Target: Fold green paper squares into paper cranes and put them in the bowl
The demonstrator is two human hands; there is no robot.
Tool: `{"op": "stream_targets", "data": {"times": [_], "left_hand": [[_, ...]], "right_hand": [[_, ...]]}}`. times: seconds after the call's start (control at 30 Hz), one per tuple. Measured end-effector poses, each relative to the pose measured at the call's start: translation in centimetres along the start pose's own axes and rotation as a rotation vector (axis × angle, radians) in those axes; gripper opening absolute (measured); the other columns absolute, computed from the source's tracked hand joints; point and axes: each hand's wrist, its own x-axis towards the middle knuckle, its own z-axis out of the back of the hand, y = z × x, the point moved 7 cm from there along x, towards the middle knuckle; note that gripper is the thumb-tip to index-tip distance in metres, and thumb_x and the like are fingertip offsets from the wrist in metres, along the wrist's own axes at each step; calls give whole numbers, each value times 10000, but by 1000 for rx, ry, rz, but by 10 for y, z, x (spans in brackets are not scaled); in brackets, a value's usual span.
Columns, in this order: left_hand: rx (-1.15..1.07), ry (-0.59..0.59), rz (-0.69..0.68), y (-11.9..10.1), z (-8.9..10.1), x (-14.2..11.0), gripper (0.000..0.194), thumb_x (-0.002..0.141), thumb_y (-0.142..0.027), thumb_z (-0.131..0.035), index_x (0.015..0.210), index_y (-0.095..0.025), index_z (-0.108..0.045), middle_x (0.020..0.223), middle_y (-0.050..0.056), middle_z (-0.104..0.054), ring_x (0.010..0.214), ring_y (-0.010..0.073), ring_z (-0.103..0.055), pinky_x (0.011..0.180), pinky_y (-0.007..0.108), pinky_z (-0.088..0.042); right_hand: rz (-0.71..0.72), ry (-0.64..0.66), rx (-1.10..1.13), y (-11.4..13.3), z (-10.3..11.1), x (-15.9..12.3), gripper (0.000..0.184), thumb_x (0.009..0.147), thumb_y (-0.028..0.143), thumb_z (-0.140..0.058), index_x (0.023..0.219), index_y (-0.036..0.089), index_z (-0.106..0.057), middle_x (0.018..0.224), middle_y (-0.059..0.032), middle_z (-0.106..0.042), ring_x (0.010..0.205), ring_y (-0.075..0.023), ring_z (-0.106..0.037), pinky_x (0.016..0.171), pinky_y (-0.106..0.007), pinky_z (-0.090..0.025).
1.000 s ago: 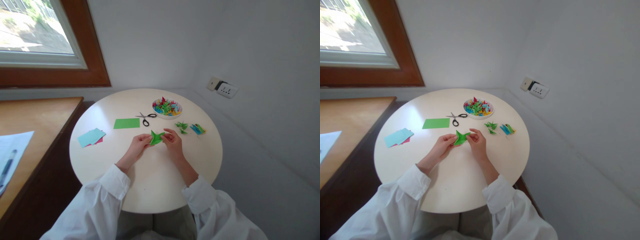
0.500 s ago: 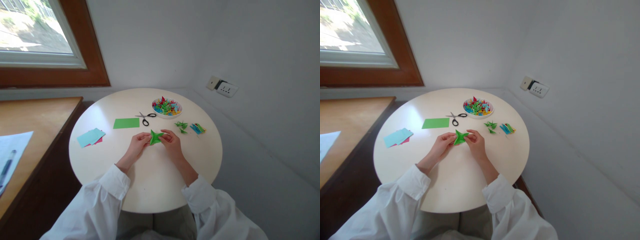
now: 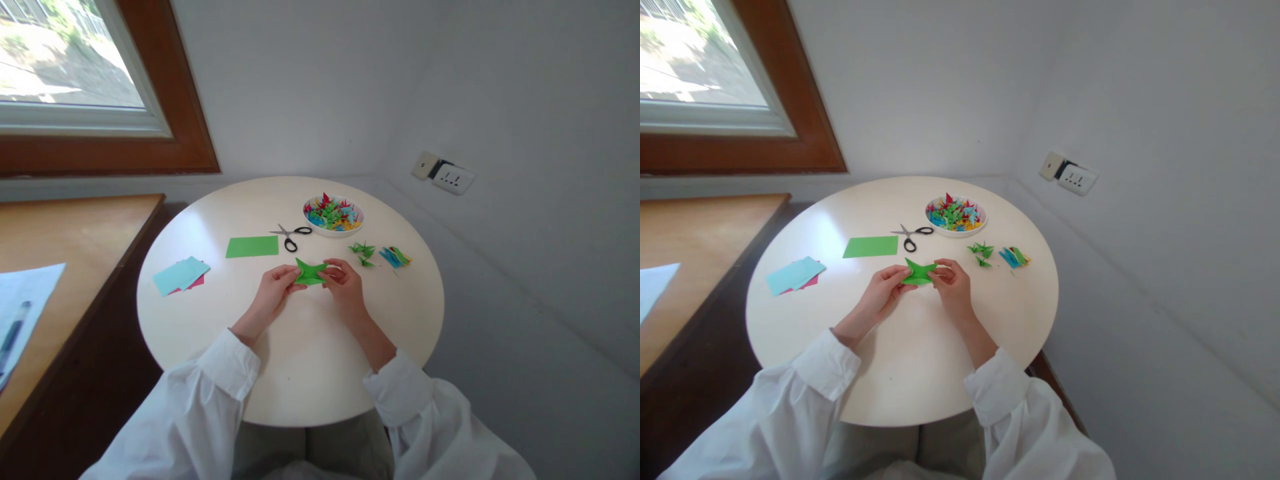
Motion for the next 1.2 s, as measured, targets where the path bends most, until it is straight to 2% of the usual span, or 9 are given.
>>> {"op": "stream_targets", "data": {"times": [0.13, 0.3, 0.47, 0.57, 0.73, 0.93, 1.1, 1.2], "left_hand": [[-25, -14, 10, 0, -1, 0, 165, 593, -217, -746, 660, -99, -652, 686, 38, -622, 643, 110, -591, 621, 227, -485], [-82, -50, 25, 0, 1, 0, 152, 595, -195, -735, 665, -95, -644, 699, 51, -636, 641, 112, -599, 620, 220, -485], [-90, -39, 21, -1, 0, 0, 163, 587, -201, -736, 670, -92, -648, 721, 50, -643, 696, 122, -610, 687, 236, -487], [-64, -48, 6, -1, 0, -1, 173, 581, -207, -740, 666, -94, -642, 721, 44, -640, 710, 127, -608, 700, 246, -481], [16, -93, -64, -8, 2, -4, 208, 590, -193, -721, 756, -143, -605, 676, 1, -636, 673, 111, -600, 698, 254, -468], [175, -23, -215, -20, -5, -6, 211, 565, -169, -735, 747, -158, -629, 744, 16, -669, 735, 142, -620, 745, 281, -468], [336, -56, -285, -22, -3, -6, 151, 588, -205, -735, 728, -160, -699, 763, 53, -699, 706, 171, -624, 693, 282, -473], [358, -67, -312, -22, -2, -6, 122, 604, -207, -725, 719, -169, -707, 757, 51, -706, 706, 180, -630, 705, 292, -473]], "right_hand": [[3, -12, 6, 1, 2, -1, 290, 577, 259, -701, 810, 207, -536, 628, 25, -631, 564, -122, -574, 512, -245, -439], [72, 45, 46, 5, -2, -3, 254, 614, 270, -672, 791, 229, -495, 738, 8, -665, 695, -153, -632, 600, -277, -494], [136, 116, -42, 4, -7, -6, 195, 616, 259, -685, 785, 208, -603, 806, -16, -669, 774, -164, -634, 743, -317, -513], [175, 115, -136, 4, -6, -8, 137, 657, 241, -658, 789, 203, -652, 828, -28, -681, 789, -170, -629, 760, -323, -505], [188, 50, -202, 4, -2, -7, 110, 664, 244, -648, 760, 199, -678, 774, -25, -691, 746, -179, -628, 736, -329, -503], [128, -21, -151, 5, 3, -3, 110, 643, 251, -648, 729, 190, -680, 751, -25, -698, 725, -184, -634, 721, -331, -507], [134, 7, -129, 8, 0, -3, 90, 635, 235, -648, 713, 204, -680, 724, -10, -692, 712, -177, -629, 711, -327, -505], [127, 32, -118, 6, -2, -3, 93, 631, 230, -651, 716, 206, -682, 721, -6, -690, 698, -171, -626, 708, -327, -505]]}}
